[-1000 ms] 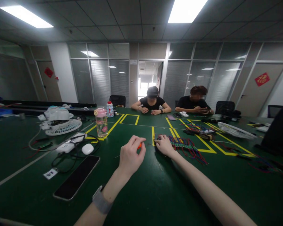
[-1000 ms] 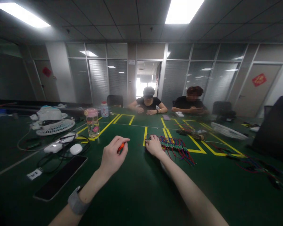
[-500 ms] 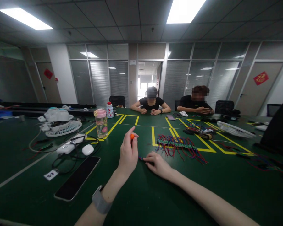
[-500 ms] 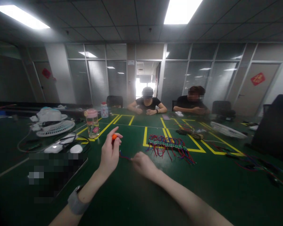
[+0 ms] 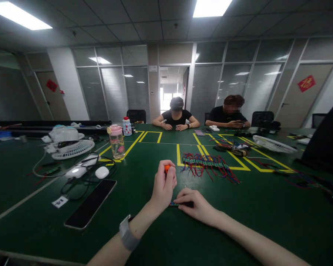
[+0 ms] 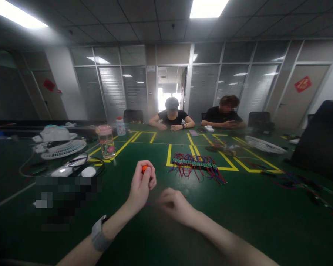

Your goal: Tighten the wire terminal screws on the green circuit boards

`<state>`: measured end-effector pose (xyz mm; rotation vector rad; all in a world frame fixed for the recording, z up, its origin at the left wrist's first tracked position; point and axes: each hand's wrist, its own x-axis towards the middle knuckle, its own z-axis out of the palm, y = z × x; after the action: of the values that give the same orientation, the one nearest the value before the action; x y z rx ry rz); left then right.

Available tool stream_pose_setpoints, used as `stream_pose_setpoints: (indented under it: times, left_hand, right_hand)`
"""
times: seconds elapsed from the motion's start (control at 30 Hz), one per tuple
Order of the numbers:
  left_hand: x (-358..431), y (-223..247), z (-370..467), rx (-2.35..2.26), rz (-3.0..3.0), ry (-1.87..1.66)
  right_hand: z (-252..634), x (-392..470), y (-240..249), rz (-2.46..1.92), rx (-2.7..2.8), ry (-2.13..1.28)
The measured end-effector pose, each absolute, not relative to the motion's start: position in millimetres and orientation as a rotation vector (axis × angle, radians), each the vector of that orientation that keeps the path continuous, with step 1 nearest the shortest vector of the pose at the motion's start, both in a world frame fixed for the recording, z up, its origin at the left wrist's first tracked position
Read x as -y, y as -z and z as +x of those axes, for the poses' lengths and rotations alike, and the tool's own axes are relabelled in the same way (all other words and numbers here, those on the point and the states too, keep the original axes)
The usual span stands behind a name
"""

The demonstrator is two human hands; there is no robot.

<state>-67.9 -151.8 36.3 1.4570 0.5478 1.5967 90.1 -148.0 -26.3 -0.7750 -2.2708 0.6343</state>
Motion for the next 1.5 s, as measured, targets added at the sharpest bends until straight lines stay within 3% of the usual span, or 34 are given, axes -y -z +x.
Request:
stream_pose_setpoints:
  times: [0.93, 1.5]
  left_hand:
    - [160, -24, -68, -0.553, 1.749, -1.471]
    - [155, -55, -87, -0.819, 2.162, -1.501]
  right_hand:
    - [85, 150, 23, -0.784, 2.191, -0.716]
    - [87, 151, 28, -0.815, 2.247, -0.552]
